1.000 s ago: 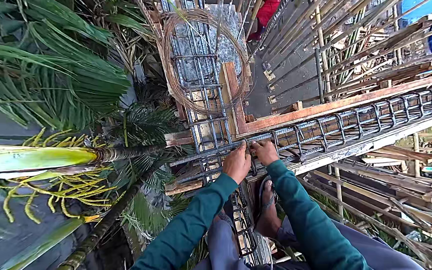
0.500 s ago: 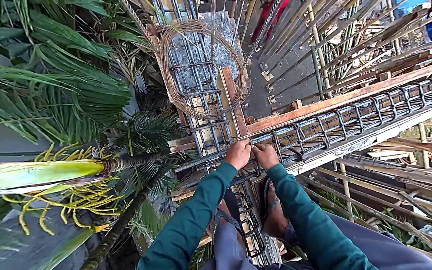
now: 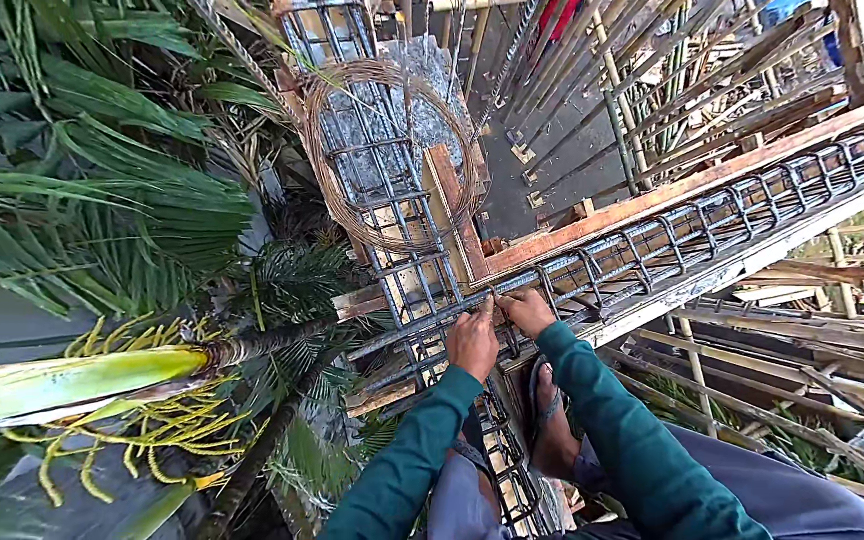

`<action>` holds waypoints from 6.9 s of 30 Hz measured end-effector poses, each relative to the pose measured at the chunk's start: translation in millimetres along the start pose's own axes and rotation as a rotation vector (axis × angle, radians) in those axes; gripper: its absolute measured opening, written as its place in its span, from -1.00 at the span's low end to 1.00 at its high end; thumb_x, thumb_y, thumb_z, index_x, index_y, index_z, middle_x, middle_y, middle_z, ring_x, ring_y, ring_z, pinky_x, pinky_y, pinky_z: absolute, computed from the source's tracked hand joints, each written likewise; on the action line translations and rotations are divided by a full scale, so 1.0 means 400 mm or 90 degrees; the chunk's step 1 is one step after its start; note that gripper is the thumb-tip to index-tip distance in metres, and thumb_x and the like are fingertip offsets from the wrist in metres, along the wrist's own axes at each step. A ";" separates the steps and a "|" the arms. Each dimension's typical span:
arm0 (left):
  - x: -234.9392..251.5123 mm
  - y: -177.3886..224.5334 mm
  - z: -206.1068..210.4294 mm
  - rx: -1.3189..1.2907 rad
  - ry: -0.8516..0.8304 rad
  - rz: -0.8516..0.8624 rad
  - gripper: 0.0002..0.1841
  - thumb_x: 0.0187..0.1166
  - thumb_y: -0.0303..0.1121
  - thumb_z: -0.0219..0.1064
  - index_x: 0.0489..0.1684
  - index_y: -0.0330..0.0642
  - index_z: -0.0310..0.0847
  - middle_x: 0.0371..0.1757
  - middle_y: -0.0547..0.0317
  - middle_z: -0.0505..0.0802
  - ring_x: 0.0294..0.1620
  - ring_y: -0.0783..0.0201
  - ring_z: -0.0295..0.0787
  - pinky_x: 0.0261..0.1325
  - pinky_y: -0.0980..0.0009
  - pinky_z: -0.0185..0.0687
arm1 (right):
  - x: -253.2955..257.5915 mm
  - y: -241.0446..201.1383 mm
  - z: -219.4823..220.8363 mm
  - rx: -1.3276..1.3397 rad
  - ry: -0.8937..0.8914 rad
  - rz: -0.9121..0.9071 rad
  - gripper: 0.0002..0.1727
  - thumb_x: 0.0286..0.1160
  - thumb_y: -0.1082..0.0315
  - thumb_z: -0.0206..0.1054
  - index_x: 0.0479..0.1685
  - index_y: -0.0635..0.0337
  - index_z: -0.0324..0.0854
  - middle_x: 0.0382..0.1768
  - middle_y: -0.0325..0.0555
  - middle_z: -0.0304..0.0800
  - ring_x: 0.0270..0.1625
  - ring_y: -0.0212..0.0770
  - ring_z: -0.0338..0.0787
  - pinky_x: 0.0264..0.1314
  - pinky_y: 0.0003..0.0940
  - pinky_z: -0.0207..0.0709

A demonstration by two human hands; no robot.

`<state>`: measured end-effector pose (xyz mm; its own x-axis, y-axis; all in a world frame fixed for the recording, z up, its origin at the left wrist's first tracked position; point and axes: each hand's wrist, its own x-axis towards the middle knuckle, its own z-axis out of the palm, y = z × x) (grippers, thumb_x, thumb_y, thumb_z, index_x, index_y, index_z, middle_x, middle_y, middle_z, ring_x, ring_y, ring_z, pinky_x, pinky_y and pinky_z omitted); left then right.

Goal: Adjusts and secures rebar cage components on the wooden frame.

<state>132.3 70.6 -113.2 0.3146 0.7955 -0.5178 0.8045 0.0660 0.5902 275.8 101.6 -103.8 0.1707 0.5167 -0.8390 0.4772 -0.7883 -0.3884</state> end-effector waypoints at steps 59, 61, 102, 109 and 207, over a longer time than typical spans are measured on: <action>0.256 0.006 -0.223 0.101 -0.407 0.089 -0.62 0.83 -0.38 0.01 0.34 -0.36 0.68 0.24 -0.36 0.79 0.35 -0.27 0.71 0.42 -0.28 0.48 | -0.047 -0.079 0.037 -0.331 0.031 0.042 -0.37 0.91 -0.07 -0.16 0.17 0.20 0.74 0.20 0.19 0.82 0.38 0.15 0.76 0.38 0.25 0.55; 0.257 0.012 -0.269 0.145 -0.227 0.106 -0.66 0.72 -0.43 0.14 0.33 -0.15 0.74 0.29 -0.24 0.79 0.37 -0.22 0.71 0.38 -0.28 0.55 | -0.042 -0.076 0.038 -0.320 0.036 0.037 -0.38 0.91 -0.07 -0.14 0.14 0.22 0.74 0.17 0.22 0.83 0.36 0.17 0.77 0.37 0.26 0.54; 0.330 -0.035 -0.148 0.563 -0.227 0.690 -0.73 0.77 -0.57 0.01 0.13 -0.48 0.64 0.09 -0.31 0.82 0.31 -0.25 0.69 0.52 -0.11 0.34 | -0.038 -0.093 0.051 -0.397 0.043 0.064 -0.38 0.93 -0.01 -0.24 0.21 0.20 0.71 0.21 0.14 0.82 0.40 0.09 0.76 0.40 0.15 0.56; 0.322 -0.042 -0.141 0.517 -0.267 0.623 -0.79 0.70 -0.54 0.16 -0.11 -0.34 0.78 -0.14 -0.13 0.88 0.09 -0.14 0.80 0.36 -0.10 0.49 | -0.047 -0.097 0.045 -0.384 0.023 0.073 -0.35 0.93 -0.04 -0.25 0.24 0.23 0.69 0.26 0.17 0.79 0.42 0.12 0.74 0.42 0.18 0.54; 0.119 -0.010 -0.072 -0.058 -0.100 0.045 -0.53 0.68 -0.07 0.23 0.50 0.01 0.67 0.71 0.20 0.50 0.67 0.06 0.41 0.63 -0.08 0.31 | -0.171 -0.256 -0.078 -0.605 -0.104 0.004 -0.64 0.70 0.33 0.18 0.23 0.44 0.65 0.29 0.39 0.71 0.41 0.32 0.69 0.39 0.38 0.50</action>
<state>129.5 125.6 -122.5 0.4495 0.6972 -0.5585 0.7309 0.0725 0.6787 242.1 157.2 5.3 0.0869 0.4038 -0.9107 0.9878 -0.1538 0.0261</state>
